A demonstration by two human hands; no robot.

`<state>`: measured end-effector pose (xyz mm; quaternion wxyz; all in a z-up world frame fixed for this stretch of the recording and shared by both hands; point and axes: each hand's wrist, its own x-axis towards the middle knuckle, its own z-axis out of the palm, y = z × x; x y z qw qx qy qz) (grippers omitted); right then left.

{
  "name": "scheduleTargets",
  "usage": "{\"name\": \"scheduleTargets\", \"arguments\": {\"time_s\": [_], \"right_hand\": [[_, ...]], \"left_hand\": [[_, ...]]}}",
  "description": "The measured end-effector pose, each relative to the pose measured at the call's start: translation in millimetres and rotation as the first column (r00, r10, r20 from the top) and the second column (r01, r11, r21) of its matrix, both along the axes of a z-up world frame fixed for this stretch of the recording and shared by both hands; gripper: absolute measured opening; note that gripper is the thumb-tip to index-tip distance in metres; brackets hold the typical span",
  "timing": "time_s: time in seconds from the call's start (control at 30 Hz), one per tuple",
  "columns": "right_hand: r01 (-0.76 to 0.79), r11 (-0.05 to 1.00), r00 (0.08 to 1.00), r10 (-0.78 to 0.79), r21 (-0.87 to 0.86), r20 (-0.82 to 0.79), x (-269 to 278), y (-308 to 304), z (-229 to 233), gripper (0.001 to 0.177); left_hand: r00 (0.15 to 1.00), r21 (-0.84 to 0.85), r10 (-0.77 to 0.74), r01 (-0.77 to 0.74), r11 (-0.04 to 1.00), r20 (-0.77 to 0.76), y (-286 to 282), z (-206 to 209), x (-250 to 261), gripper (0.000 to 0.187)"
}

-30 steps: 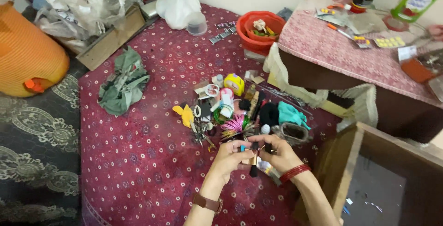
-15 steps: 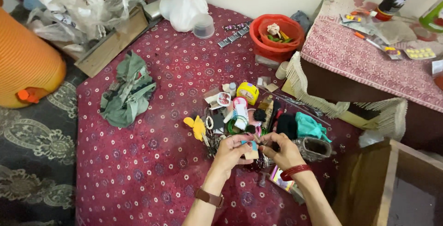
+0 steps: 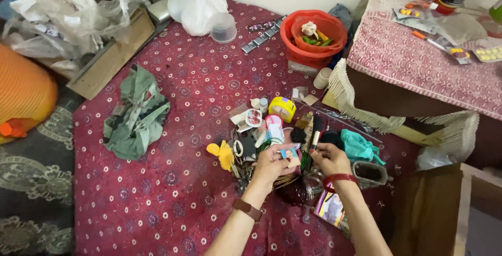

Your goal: The person repeatedly picks small items from a wooden drawer and places them onto a cluttered table. Items include hair ties, small cards, and miscellaneous trinkets. The person handles each item individually and sets it down without folding or arranging them into sections.

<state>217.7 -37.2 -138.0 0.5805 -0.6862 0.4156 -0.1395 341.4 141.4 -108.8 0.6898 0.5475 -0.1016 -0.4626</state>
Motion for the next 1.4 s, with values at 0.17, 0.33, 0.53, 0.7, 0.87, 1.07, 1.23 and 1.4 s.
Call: {"name": "scheduleTargets", "arguments": {"time_s": [0.17,0.33,0.53,0.7,0.87,1.07,1.23,1.4], "right_hand": [[0.024,0.994,0.990,-0.038,-0.104,-0.136,16,-17,2,0.037],[0.047,0.993,0.964,-0.074,-0.109,-0.254,28,-31,-12,0.043],[0.191,0.970,0.971,-0.209,0.152,0.116,28,-23,-3,0.034],[-0.089,0.720,0.948,-0.151,0.688,0.280,22,17,73,0.054],[-0.202,0.720,0.914,-0.104,0.664,0.391,18,34,70,0.057],[-0.300,0.682,0.893,-0.045,0.667,0.448,17,41,45,0.065],[-0.275,0.681,0.901,-0.064,0.679,0.430,28,61,68,0.054],[-0.222,0.752,0.936,-0.013,0.621,0.351,34,63,33,0.052]], "left_hand": [[0.999,0.006,0.045,-0.044,0.999,-0.029,-26,-34,7,0.042],[0.995,0.088,0.073,-0.068,0.994,-0.065,-30,-35,8,0.041],[0.997,0.084,0.072,-0.071,0.994,-0.005,-22,-31,9,0.043],[0.993,0.066,0.119,-0.118,0.991,-0.008,-15,-38,12,0.044],[0.987,0.083,0.160,-0.160,0.984,0.015,3,-14,10,0.041],[0.975,0.066,0.222,-0.222,0.973,0.011,27,-4,13,0.038],[0.955,0.108,0.288,-0.295,0.949,0.076,48,-7,22,0.037],[0.938,0.130,0.330,-0.342,0.931,0.105,65,-22,25,0.036]]}}
